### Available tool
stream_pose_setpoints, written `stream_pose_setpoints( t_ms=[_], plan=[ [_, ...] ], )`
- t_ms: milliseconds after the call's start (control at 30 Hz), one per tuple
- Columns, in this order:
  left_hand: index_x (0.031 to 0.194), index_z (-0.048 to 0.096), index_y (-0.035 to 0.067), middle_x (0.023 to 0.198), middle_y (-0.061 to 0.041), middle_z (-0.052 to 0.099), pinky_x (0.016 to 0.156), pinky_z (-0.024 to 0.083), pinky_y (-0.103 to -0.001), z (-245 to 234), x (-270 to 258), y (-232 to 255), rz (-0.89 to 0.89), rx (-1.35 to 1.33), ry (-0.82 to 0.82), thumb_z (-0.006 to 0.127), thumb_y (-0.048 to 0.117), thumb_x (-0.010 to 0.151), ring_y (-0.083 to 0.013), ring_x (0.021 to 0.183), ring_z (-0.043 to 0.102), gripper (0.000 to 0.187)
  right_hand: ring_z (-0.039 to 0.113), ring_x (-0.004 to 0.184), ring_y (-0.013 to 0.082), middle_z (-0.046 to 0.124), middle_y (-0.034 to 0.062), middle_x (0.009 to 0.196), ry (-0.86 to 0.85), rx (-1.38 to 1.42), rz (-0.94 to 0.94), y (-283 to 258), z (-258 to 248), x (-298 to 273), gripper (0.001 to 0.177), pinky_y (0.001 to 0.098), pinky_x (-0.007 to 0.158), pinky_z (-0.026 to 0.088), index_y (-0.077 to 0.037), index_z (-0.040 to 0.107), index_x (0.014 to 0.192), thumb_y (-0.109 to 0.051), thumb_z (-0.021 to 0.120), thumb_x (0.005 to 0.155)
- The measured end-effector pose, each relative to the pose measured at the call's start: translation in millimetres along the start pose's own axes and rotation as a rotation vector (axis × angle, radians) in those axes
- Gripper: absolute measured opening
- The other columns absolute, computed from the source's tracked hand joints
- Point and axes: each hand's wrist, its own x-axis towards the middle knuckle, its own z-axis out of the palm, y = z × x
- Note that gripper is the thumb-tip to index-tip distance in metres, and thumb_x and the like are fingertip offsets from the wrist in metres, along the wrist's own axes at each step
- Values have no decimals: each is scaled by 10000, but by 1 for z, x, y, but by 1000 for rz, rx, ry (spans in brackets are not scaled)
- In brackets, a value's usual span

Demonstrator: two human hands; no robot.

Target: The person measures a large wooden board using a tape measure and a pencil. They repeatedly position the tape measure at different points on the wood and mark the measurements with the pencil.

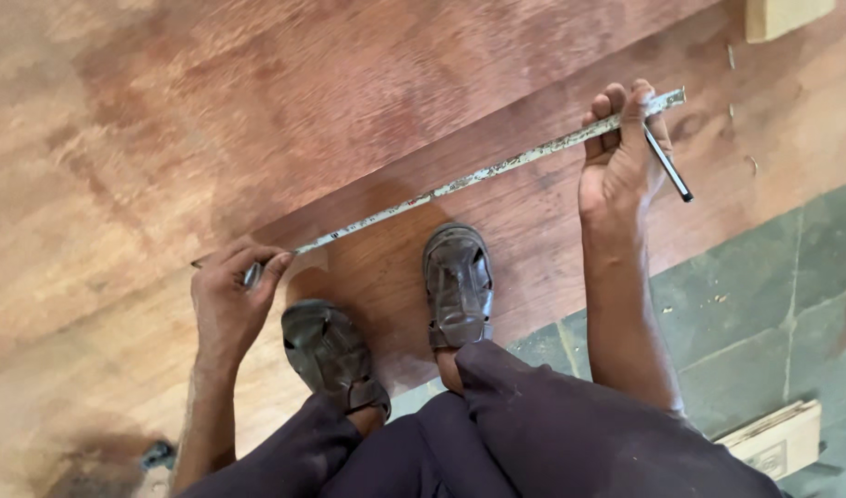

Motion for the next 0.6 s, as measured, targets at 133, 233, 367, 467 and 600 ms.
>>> stream_pose_setpoints(
  t_ms=[133, 233, 367, 467, 600],
  plan=[
    [992, 783, 57, 986, -97, 729, 759, 530, -371, -2, -4, -12, 71, 44, 116, 822, 151, 925, -260, 874, 688, 121, 758, 1009, 238, 760, 134, 1157, 101, -69, 59, 20, 20, -31, 449, 365, 884, 635, -76, 603, 1306, -301, 746, 945],
    [1013, 792, 74, 965, -74, 730, 736, 531, -353, 0, 6, -9, 36, 19, 157, 820, 145, 944, -225, 856, 694, 103, 702, 1110, 231, 716, 105, 1258, 149, -227, -39, 34, 34, -52, 477, 356, 900, 599, -113, 535, 1358, -337, 701, 971],
    [1042, 807, 84, 935, -79, 695, 695, 511, -362, 15, 35, 5, 28, 5, 185, 837, 127, 936, -218, 803, 672, 118, 556, 1362, 268, 571, 88, 1479, -122, -722, -528, 47, 42, -64, 476, 373, 1026, 536, -117, 482, 1428, -357, 674, 1065],
    [1037, 812, 90, 940, -79, 686, 709, 505, -382, 32, 56, 19, 109, 44, 216, 850, 119, 926, -242, 831, 666, 121, 416, 1503, 314, 482, 96, 1592, -400, -1084, -888, 48, 50, -42, 446, 423, 1200, 413, -120, 511, 1440, -403, 636, 1119],
    [1031, 795, 87, 978, -80, 682, 772, 511, -415, 54, 74, 34, 206, 170, 267, 855, 129, 941, -272, 899, 657, 116, 307, 1586, 374, 390, 125, 1674, -507, -1433, -955, 47, 51, -10, 485, 515, 1326, 288, -95, 529, 1434, -475, 565, 1135]
  ],
)
